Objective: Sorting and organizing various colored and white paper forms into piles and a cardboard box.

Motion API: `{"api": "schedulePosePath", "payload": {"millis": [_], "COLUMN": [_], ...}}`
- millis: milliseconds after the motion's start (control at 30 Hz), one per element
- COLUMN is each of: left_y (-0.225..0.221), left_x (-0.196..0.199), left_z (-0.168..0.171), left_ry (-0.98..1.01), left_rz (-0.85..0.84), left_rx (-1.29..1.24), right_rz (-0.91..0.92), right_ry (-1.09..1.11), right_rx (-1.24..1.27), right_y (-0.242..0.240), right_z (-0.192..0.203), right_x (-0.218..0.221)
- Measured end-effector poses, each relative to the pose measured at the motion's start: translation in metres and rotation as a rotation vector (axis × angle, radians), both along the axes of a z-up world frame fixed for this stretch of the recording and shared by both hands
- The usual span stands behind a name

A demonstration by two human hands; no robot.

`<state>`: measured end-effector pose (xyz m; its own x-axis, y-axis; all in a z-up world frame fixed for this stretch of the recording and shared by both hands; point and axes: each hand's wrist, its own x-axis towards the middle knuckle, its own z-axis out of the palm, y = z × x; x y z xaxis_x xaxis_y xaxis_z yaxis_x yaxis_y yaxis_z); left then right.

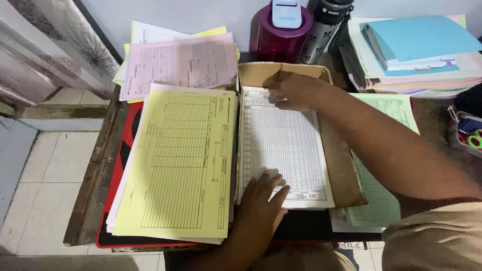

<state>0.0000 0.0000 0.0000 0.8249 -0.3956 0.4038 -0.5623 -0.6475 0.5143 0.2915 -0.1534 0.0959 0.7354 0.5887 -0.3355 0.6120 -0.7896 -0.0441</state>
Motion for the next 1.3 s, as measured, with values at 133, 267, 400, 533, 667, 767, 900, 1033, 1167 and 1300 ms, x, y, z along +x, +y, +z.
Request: {"api": "schedulePosePath", "payload": {"millis": [133,267,400,533,667,767,900,1033,1167,1300], "left_y": [0.002,0.002,-0.001,0.001,0.0,-0.001,0.0,-0.002,0.0,0.028], "left_x": [-0.004,-0.002,0.003,0.002,0.0,0.0,0.001,-0.002,-0.014,-0.035], "left_z": [0.015,0.013,0.001,0.006,0.013,0.012,0.026,0.015,0.008,0.081], "left_ry": [0.042,0.114,0.1,0.056,0.057,0.042,0.023,0.031,0.064,0.405], "left_rz": [0.009,-0.005,-0.023,0.039,0.048,0.078,0.109,0.074,-0.047,-0.601], "left_rx": [-0.074,-0.049,0.081,0.089,0.046,0.077,0.255,0.094,0.065,-0.111], "right_rz": [0.049,0.149,0.188,0.138,-0.093,-0.222,-0.328,-0.616,-0.382,-0.337], "right_ry": [0.011,-0.09,-0.277,-0.326,-0.338,-0.341,-0.316,-0.198,-0.362,-0.372], "right_rx": [0.077,0.384,0.558,0.581,0.613,0.606,0.673,0.677,0.655,0.694], "right_y": [-0.016,-0.038,-0.07,-0.103,-0.135,-0.162,-0.197,-0.226,-0.245,-0.243], "right_z": [0.035,0.059,0.068,0.065,0.053,0.043,0.033,-0.006,-0.045,-0.054], "right_x": [-0.032,-0.072,-0.117,-0.169,-0.22,-0.256,-0.294,-0.323,-0.334,-0.343]}}
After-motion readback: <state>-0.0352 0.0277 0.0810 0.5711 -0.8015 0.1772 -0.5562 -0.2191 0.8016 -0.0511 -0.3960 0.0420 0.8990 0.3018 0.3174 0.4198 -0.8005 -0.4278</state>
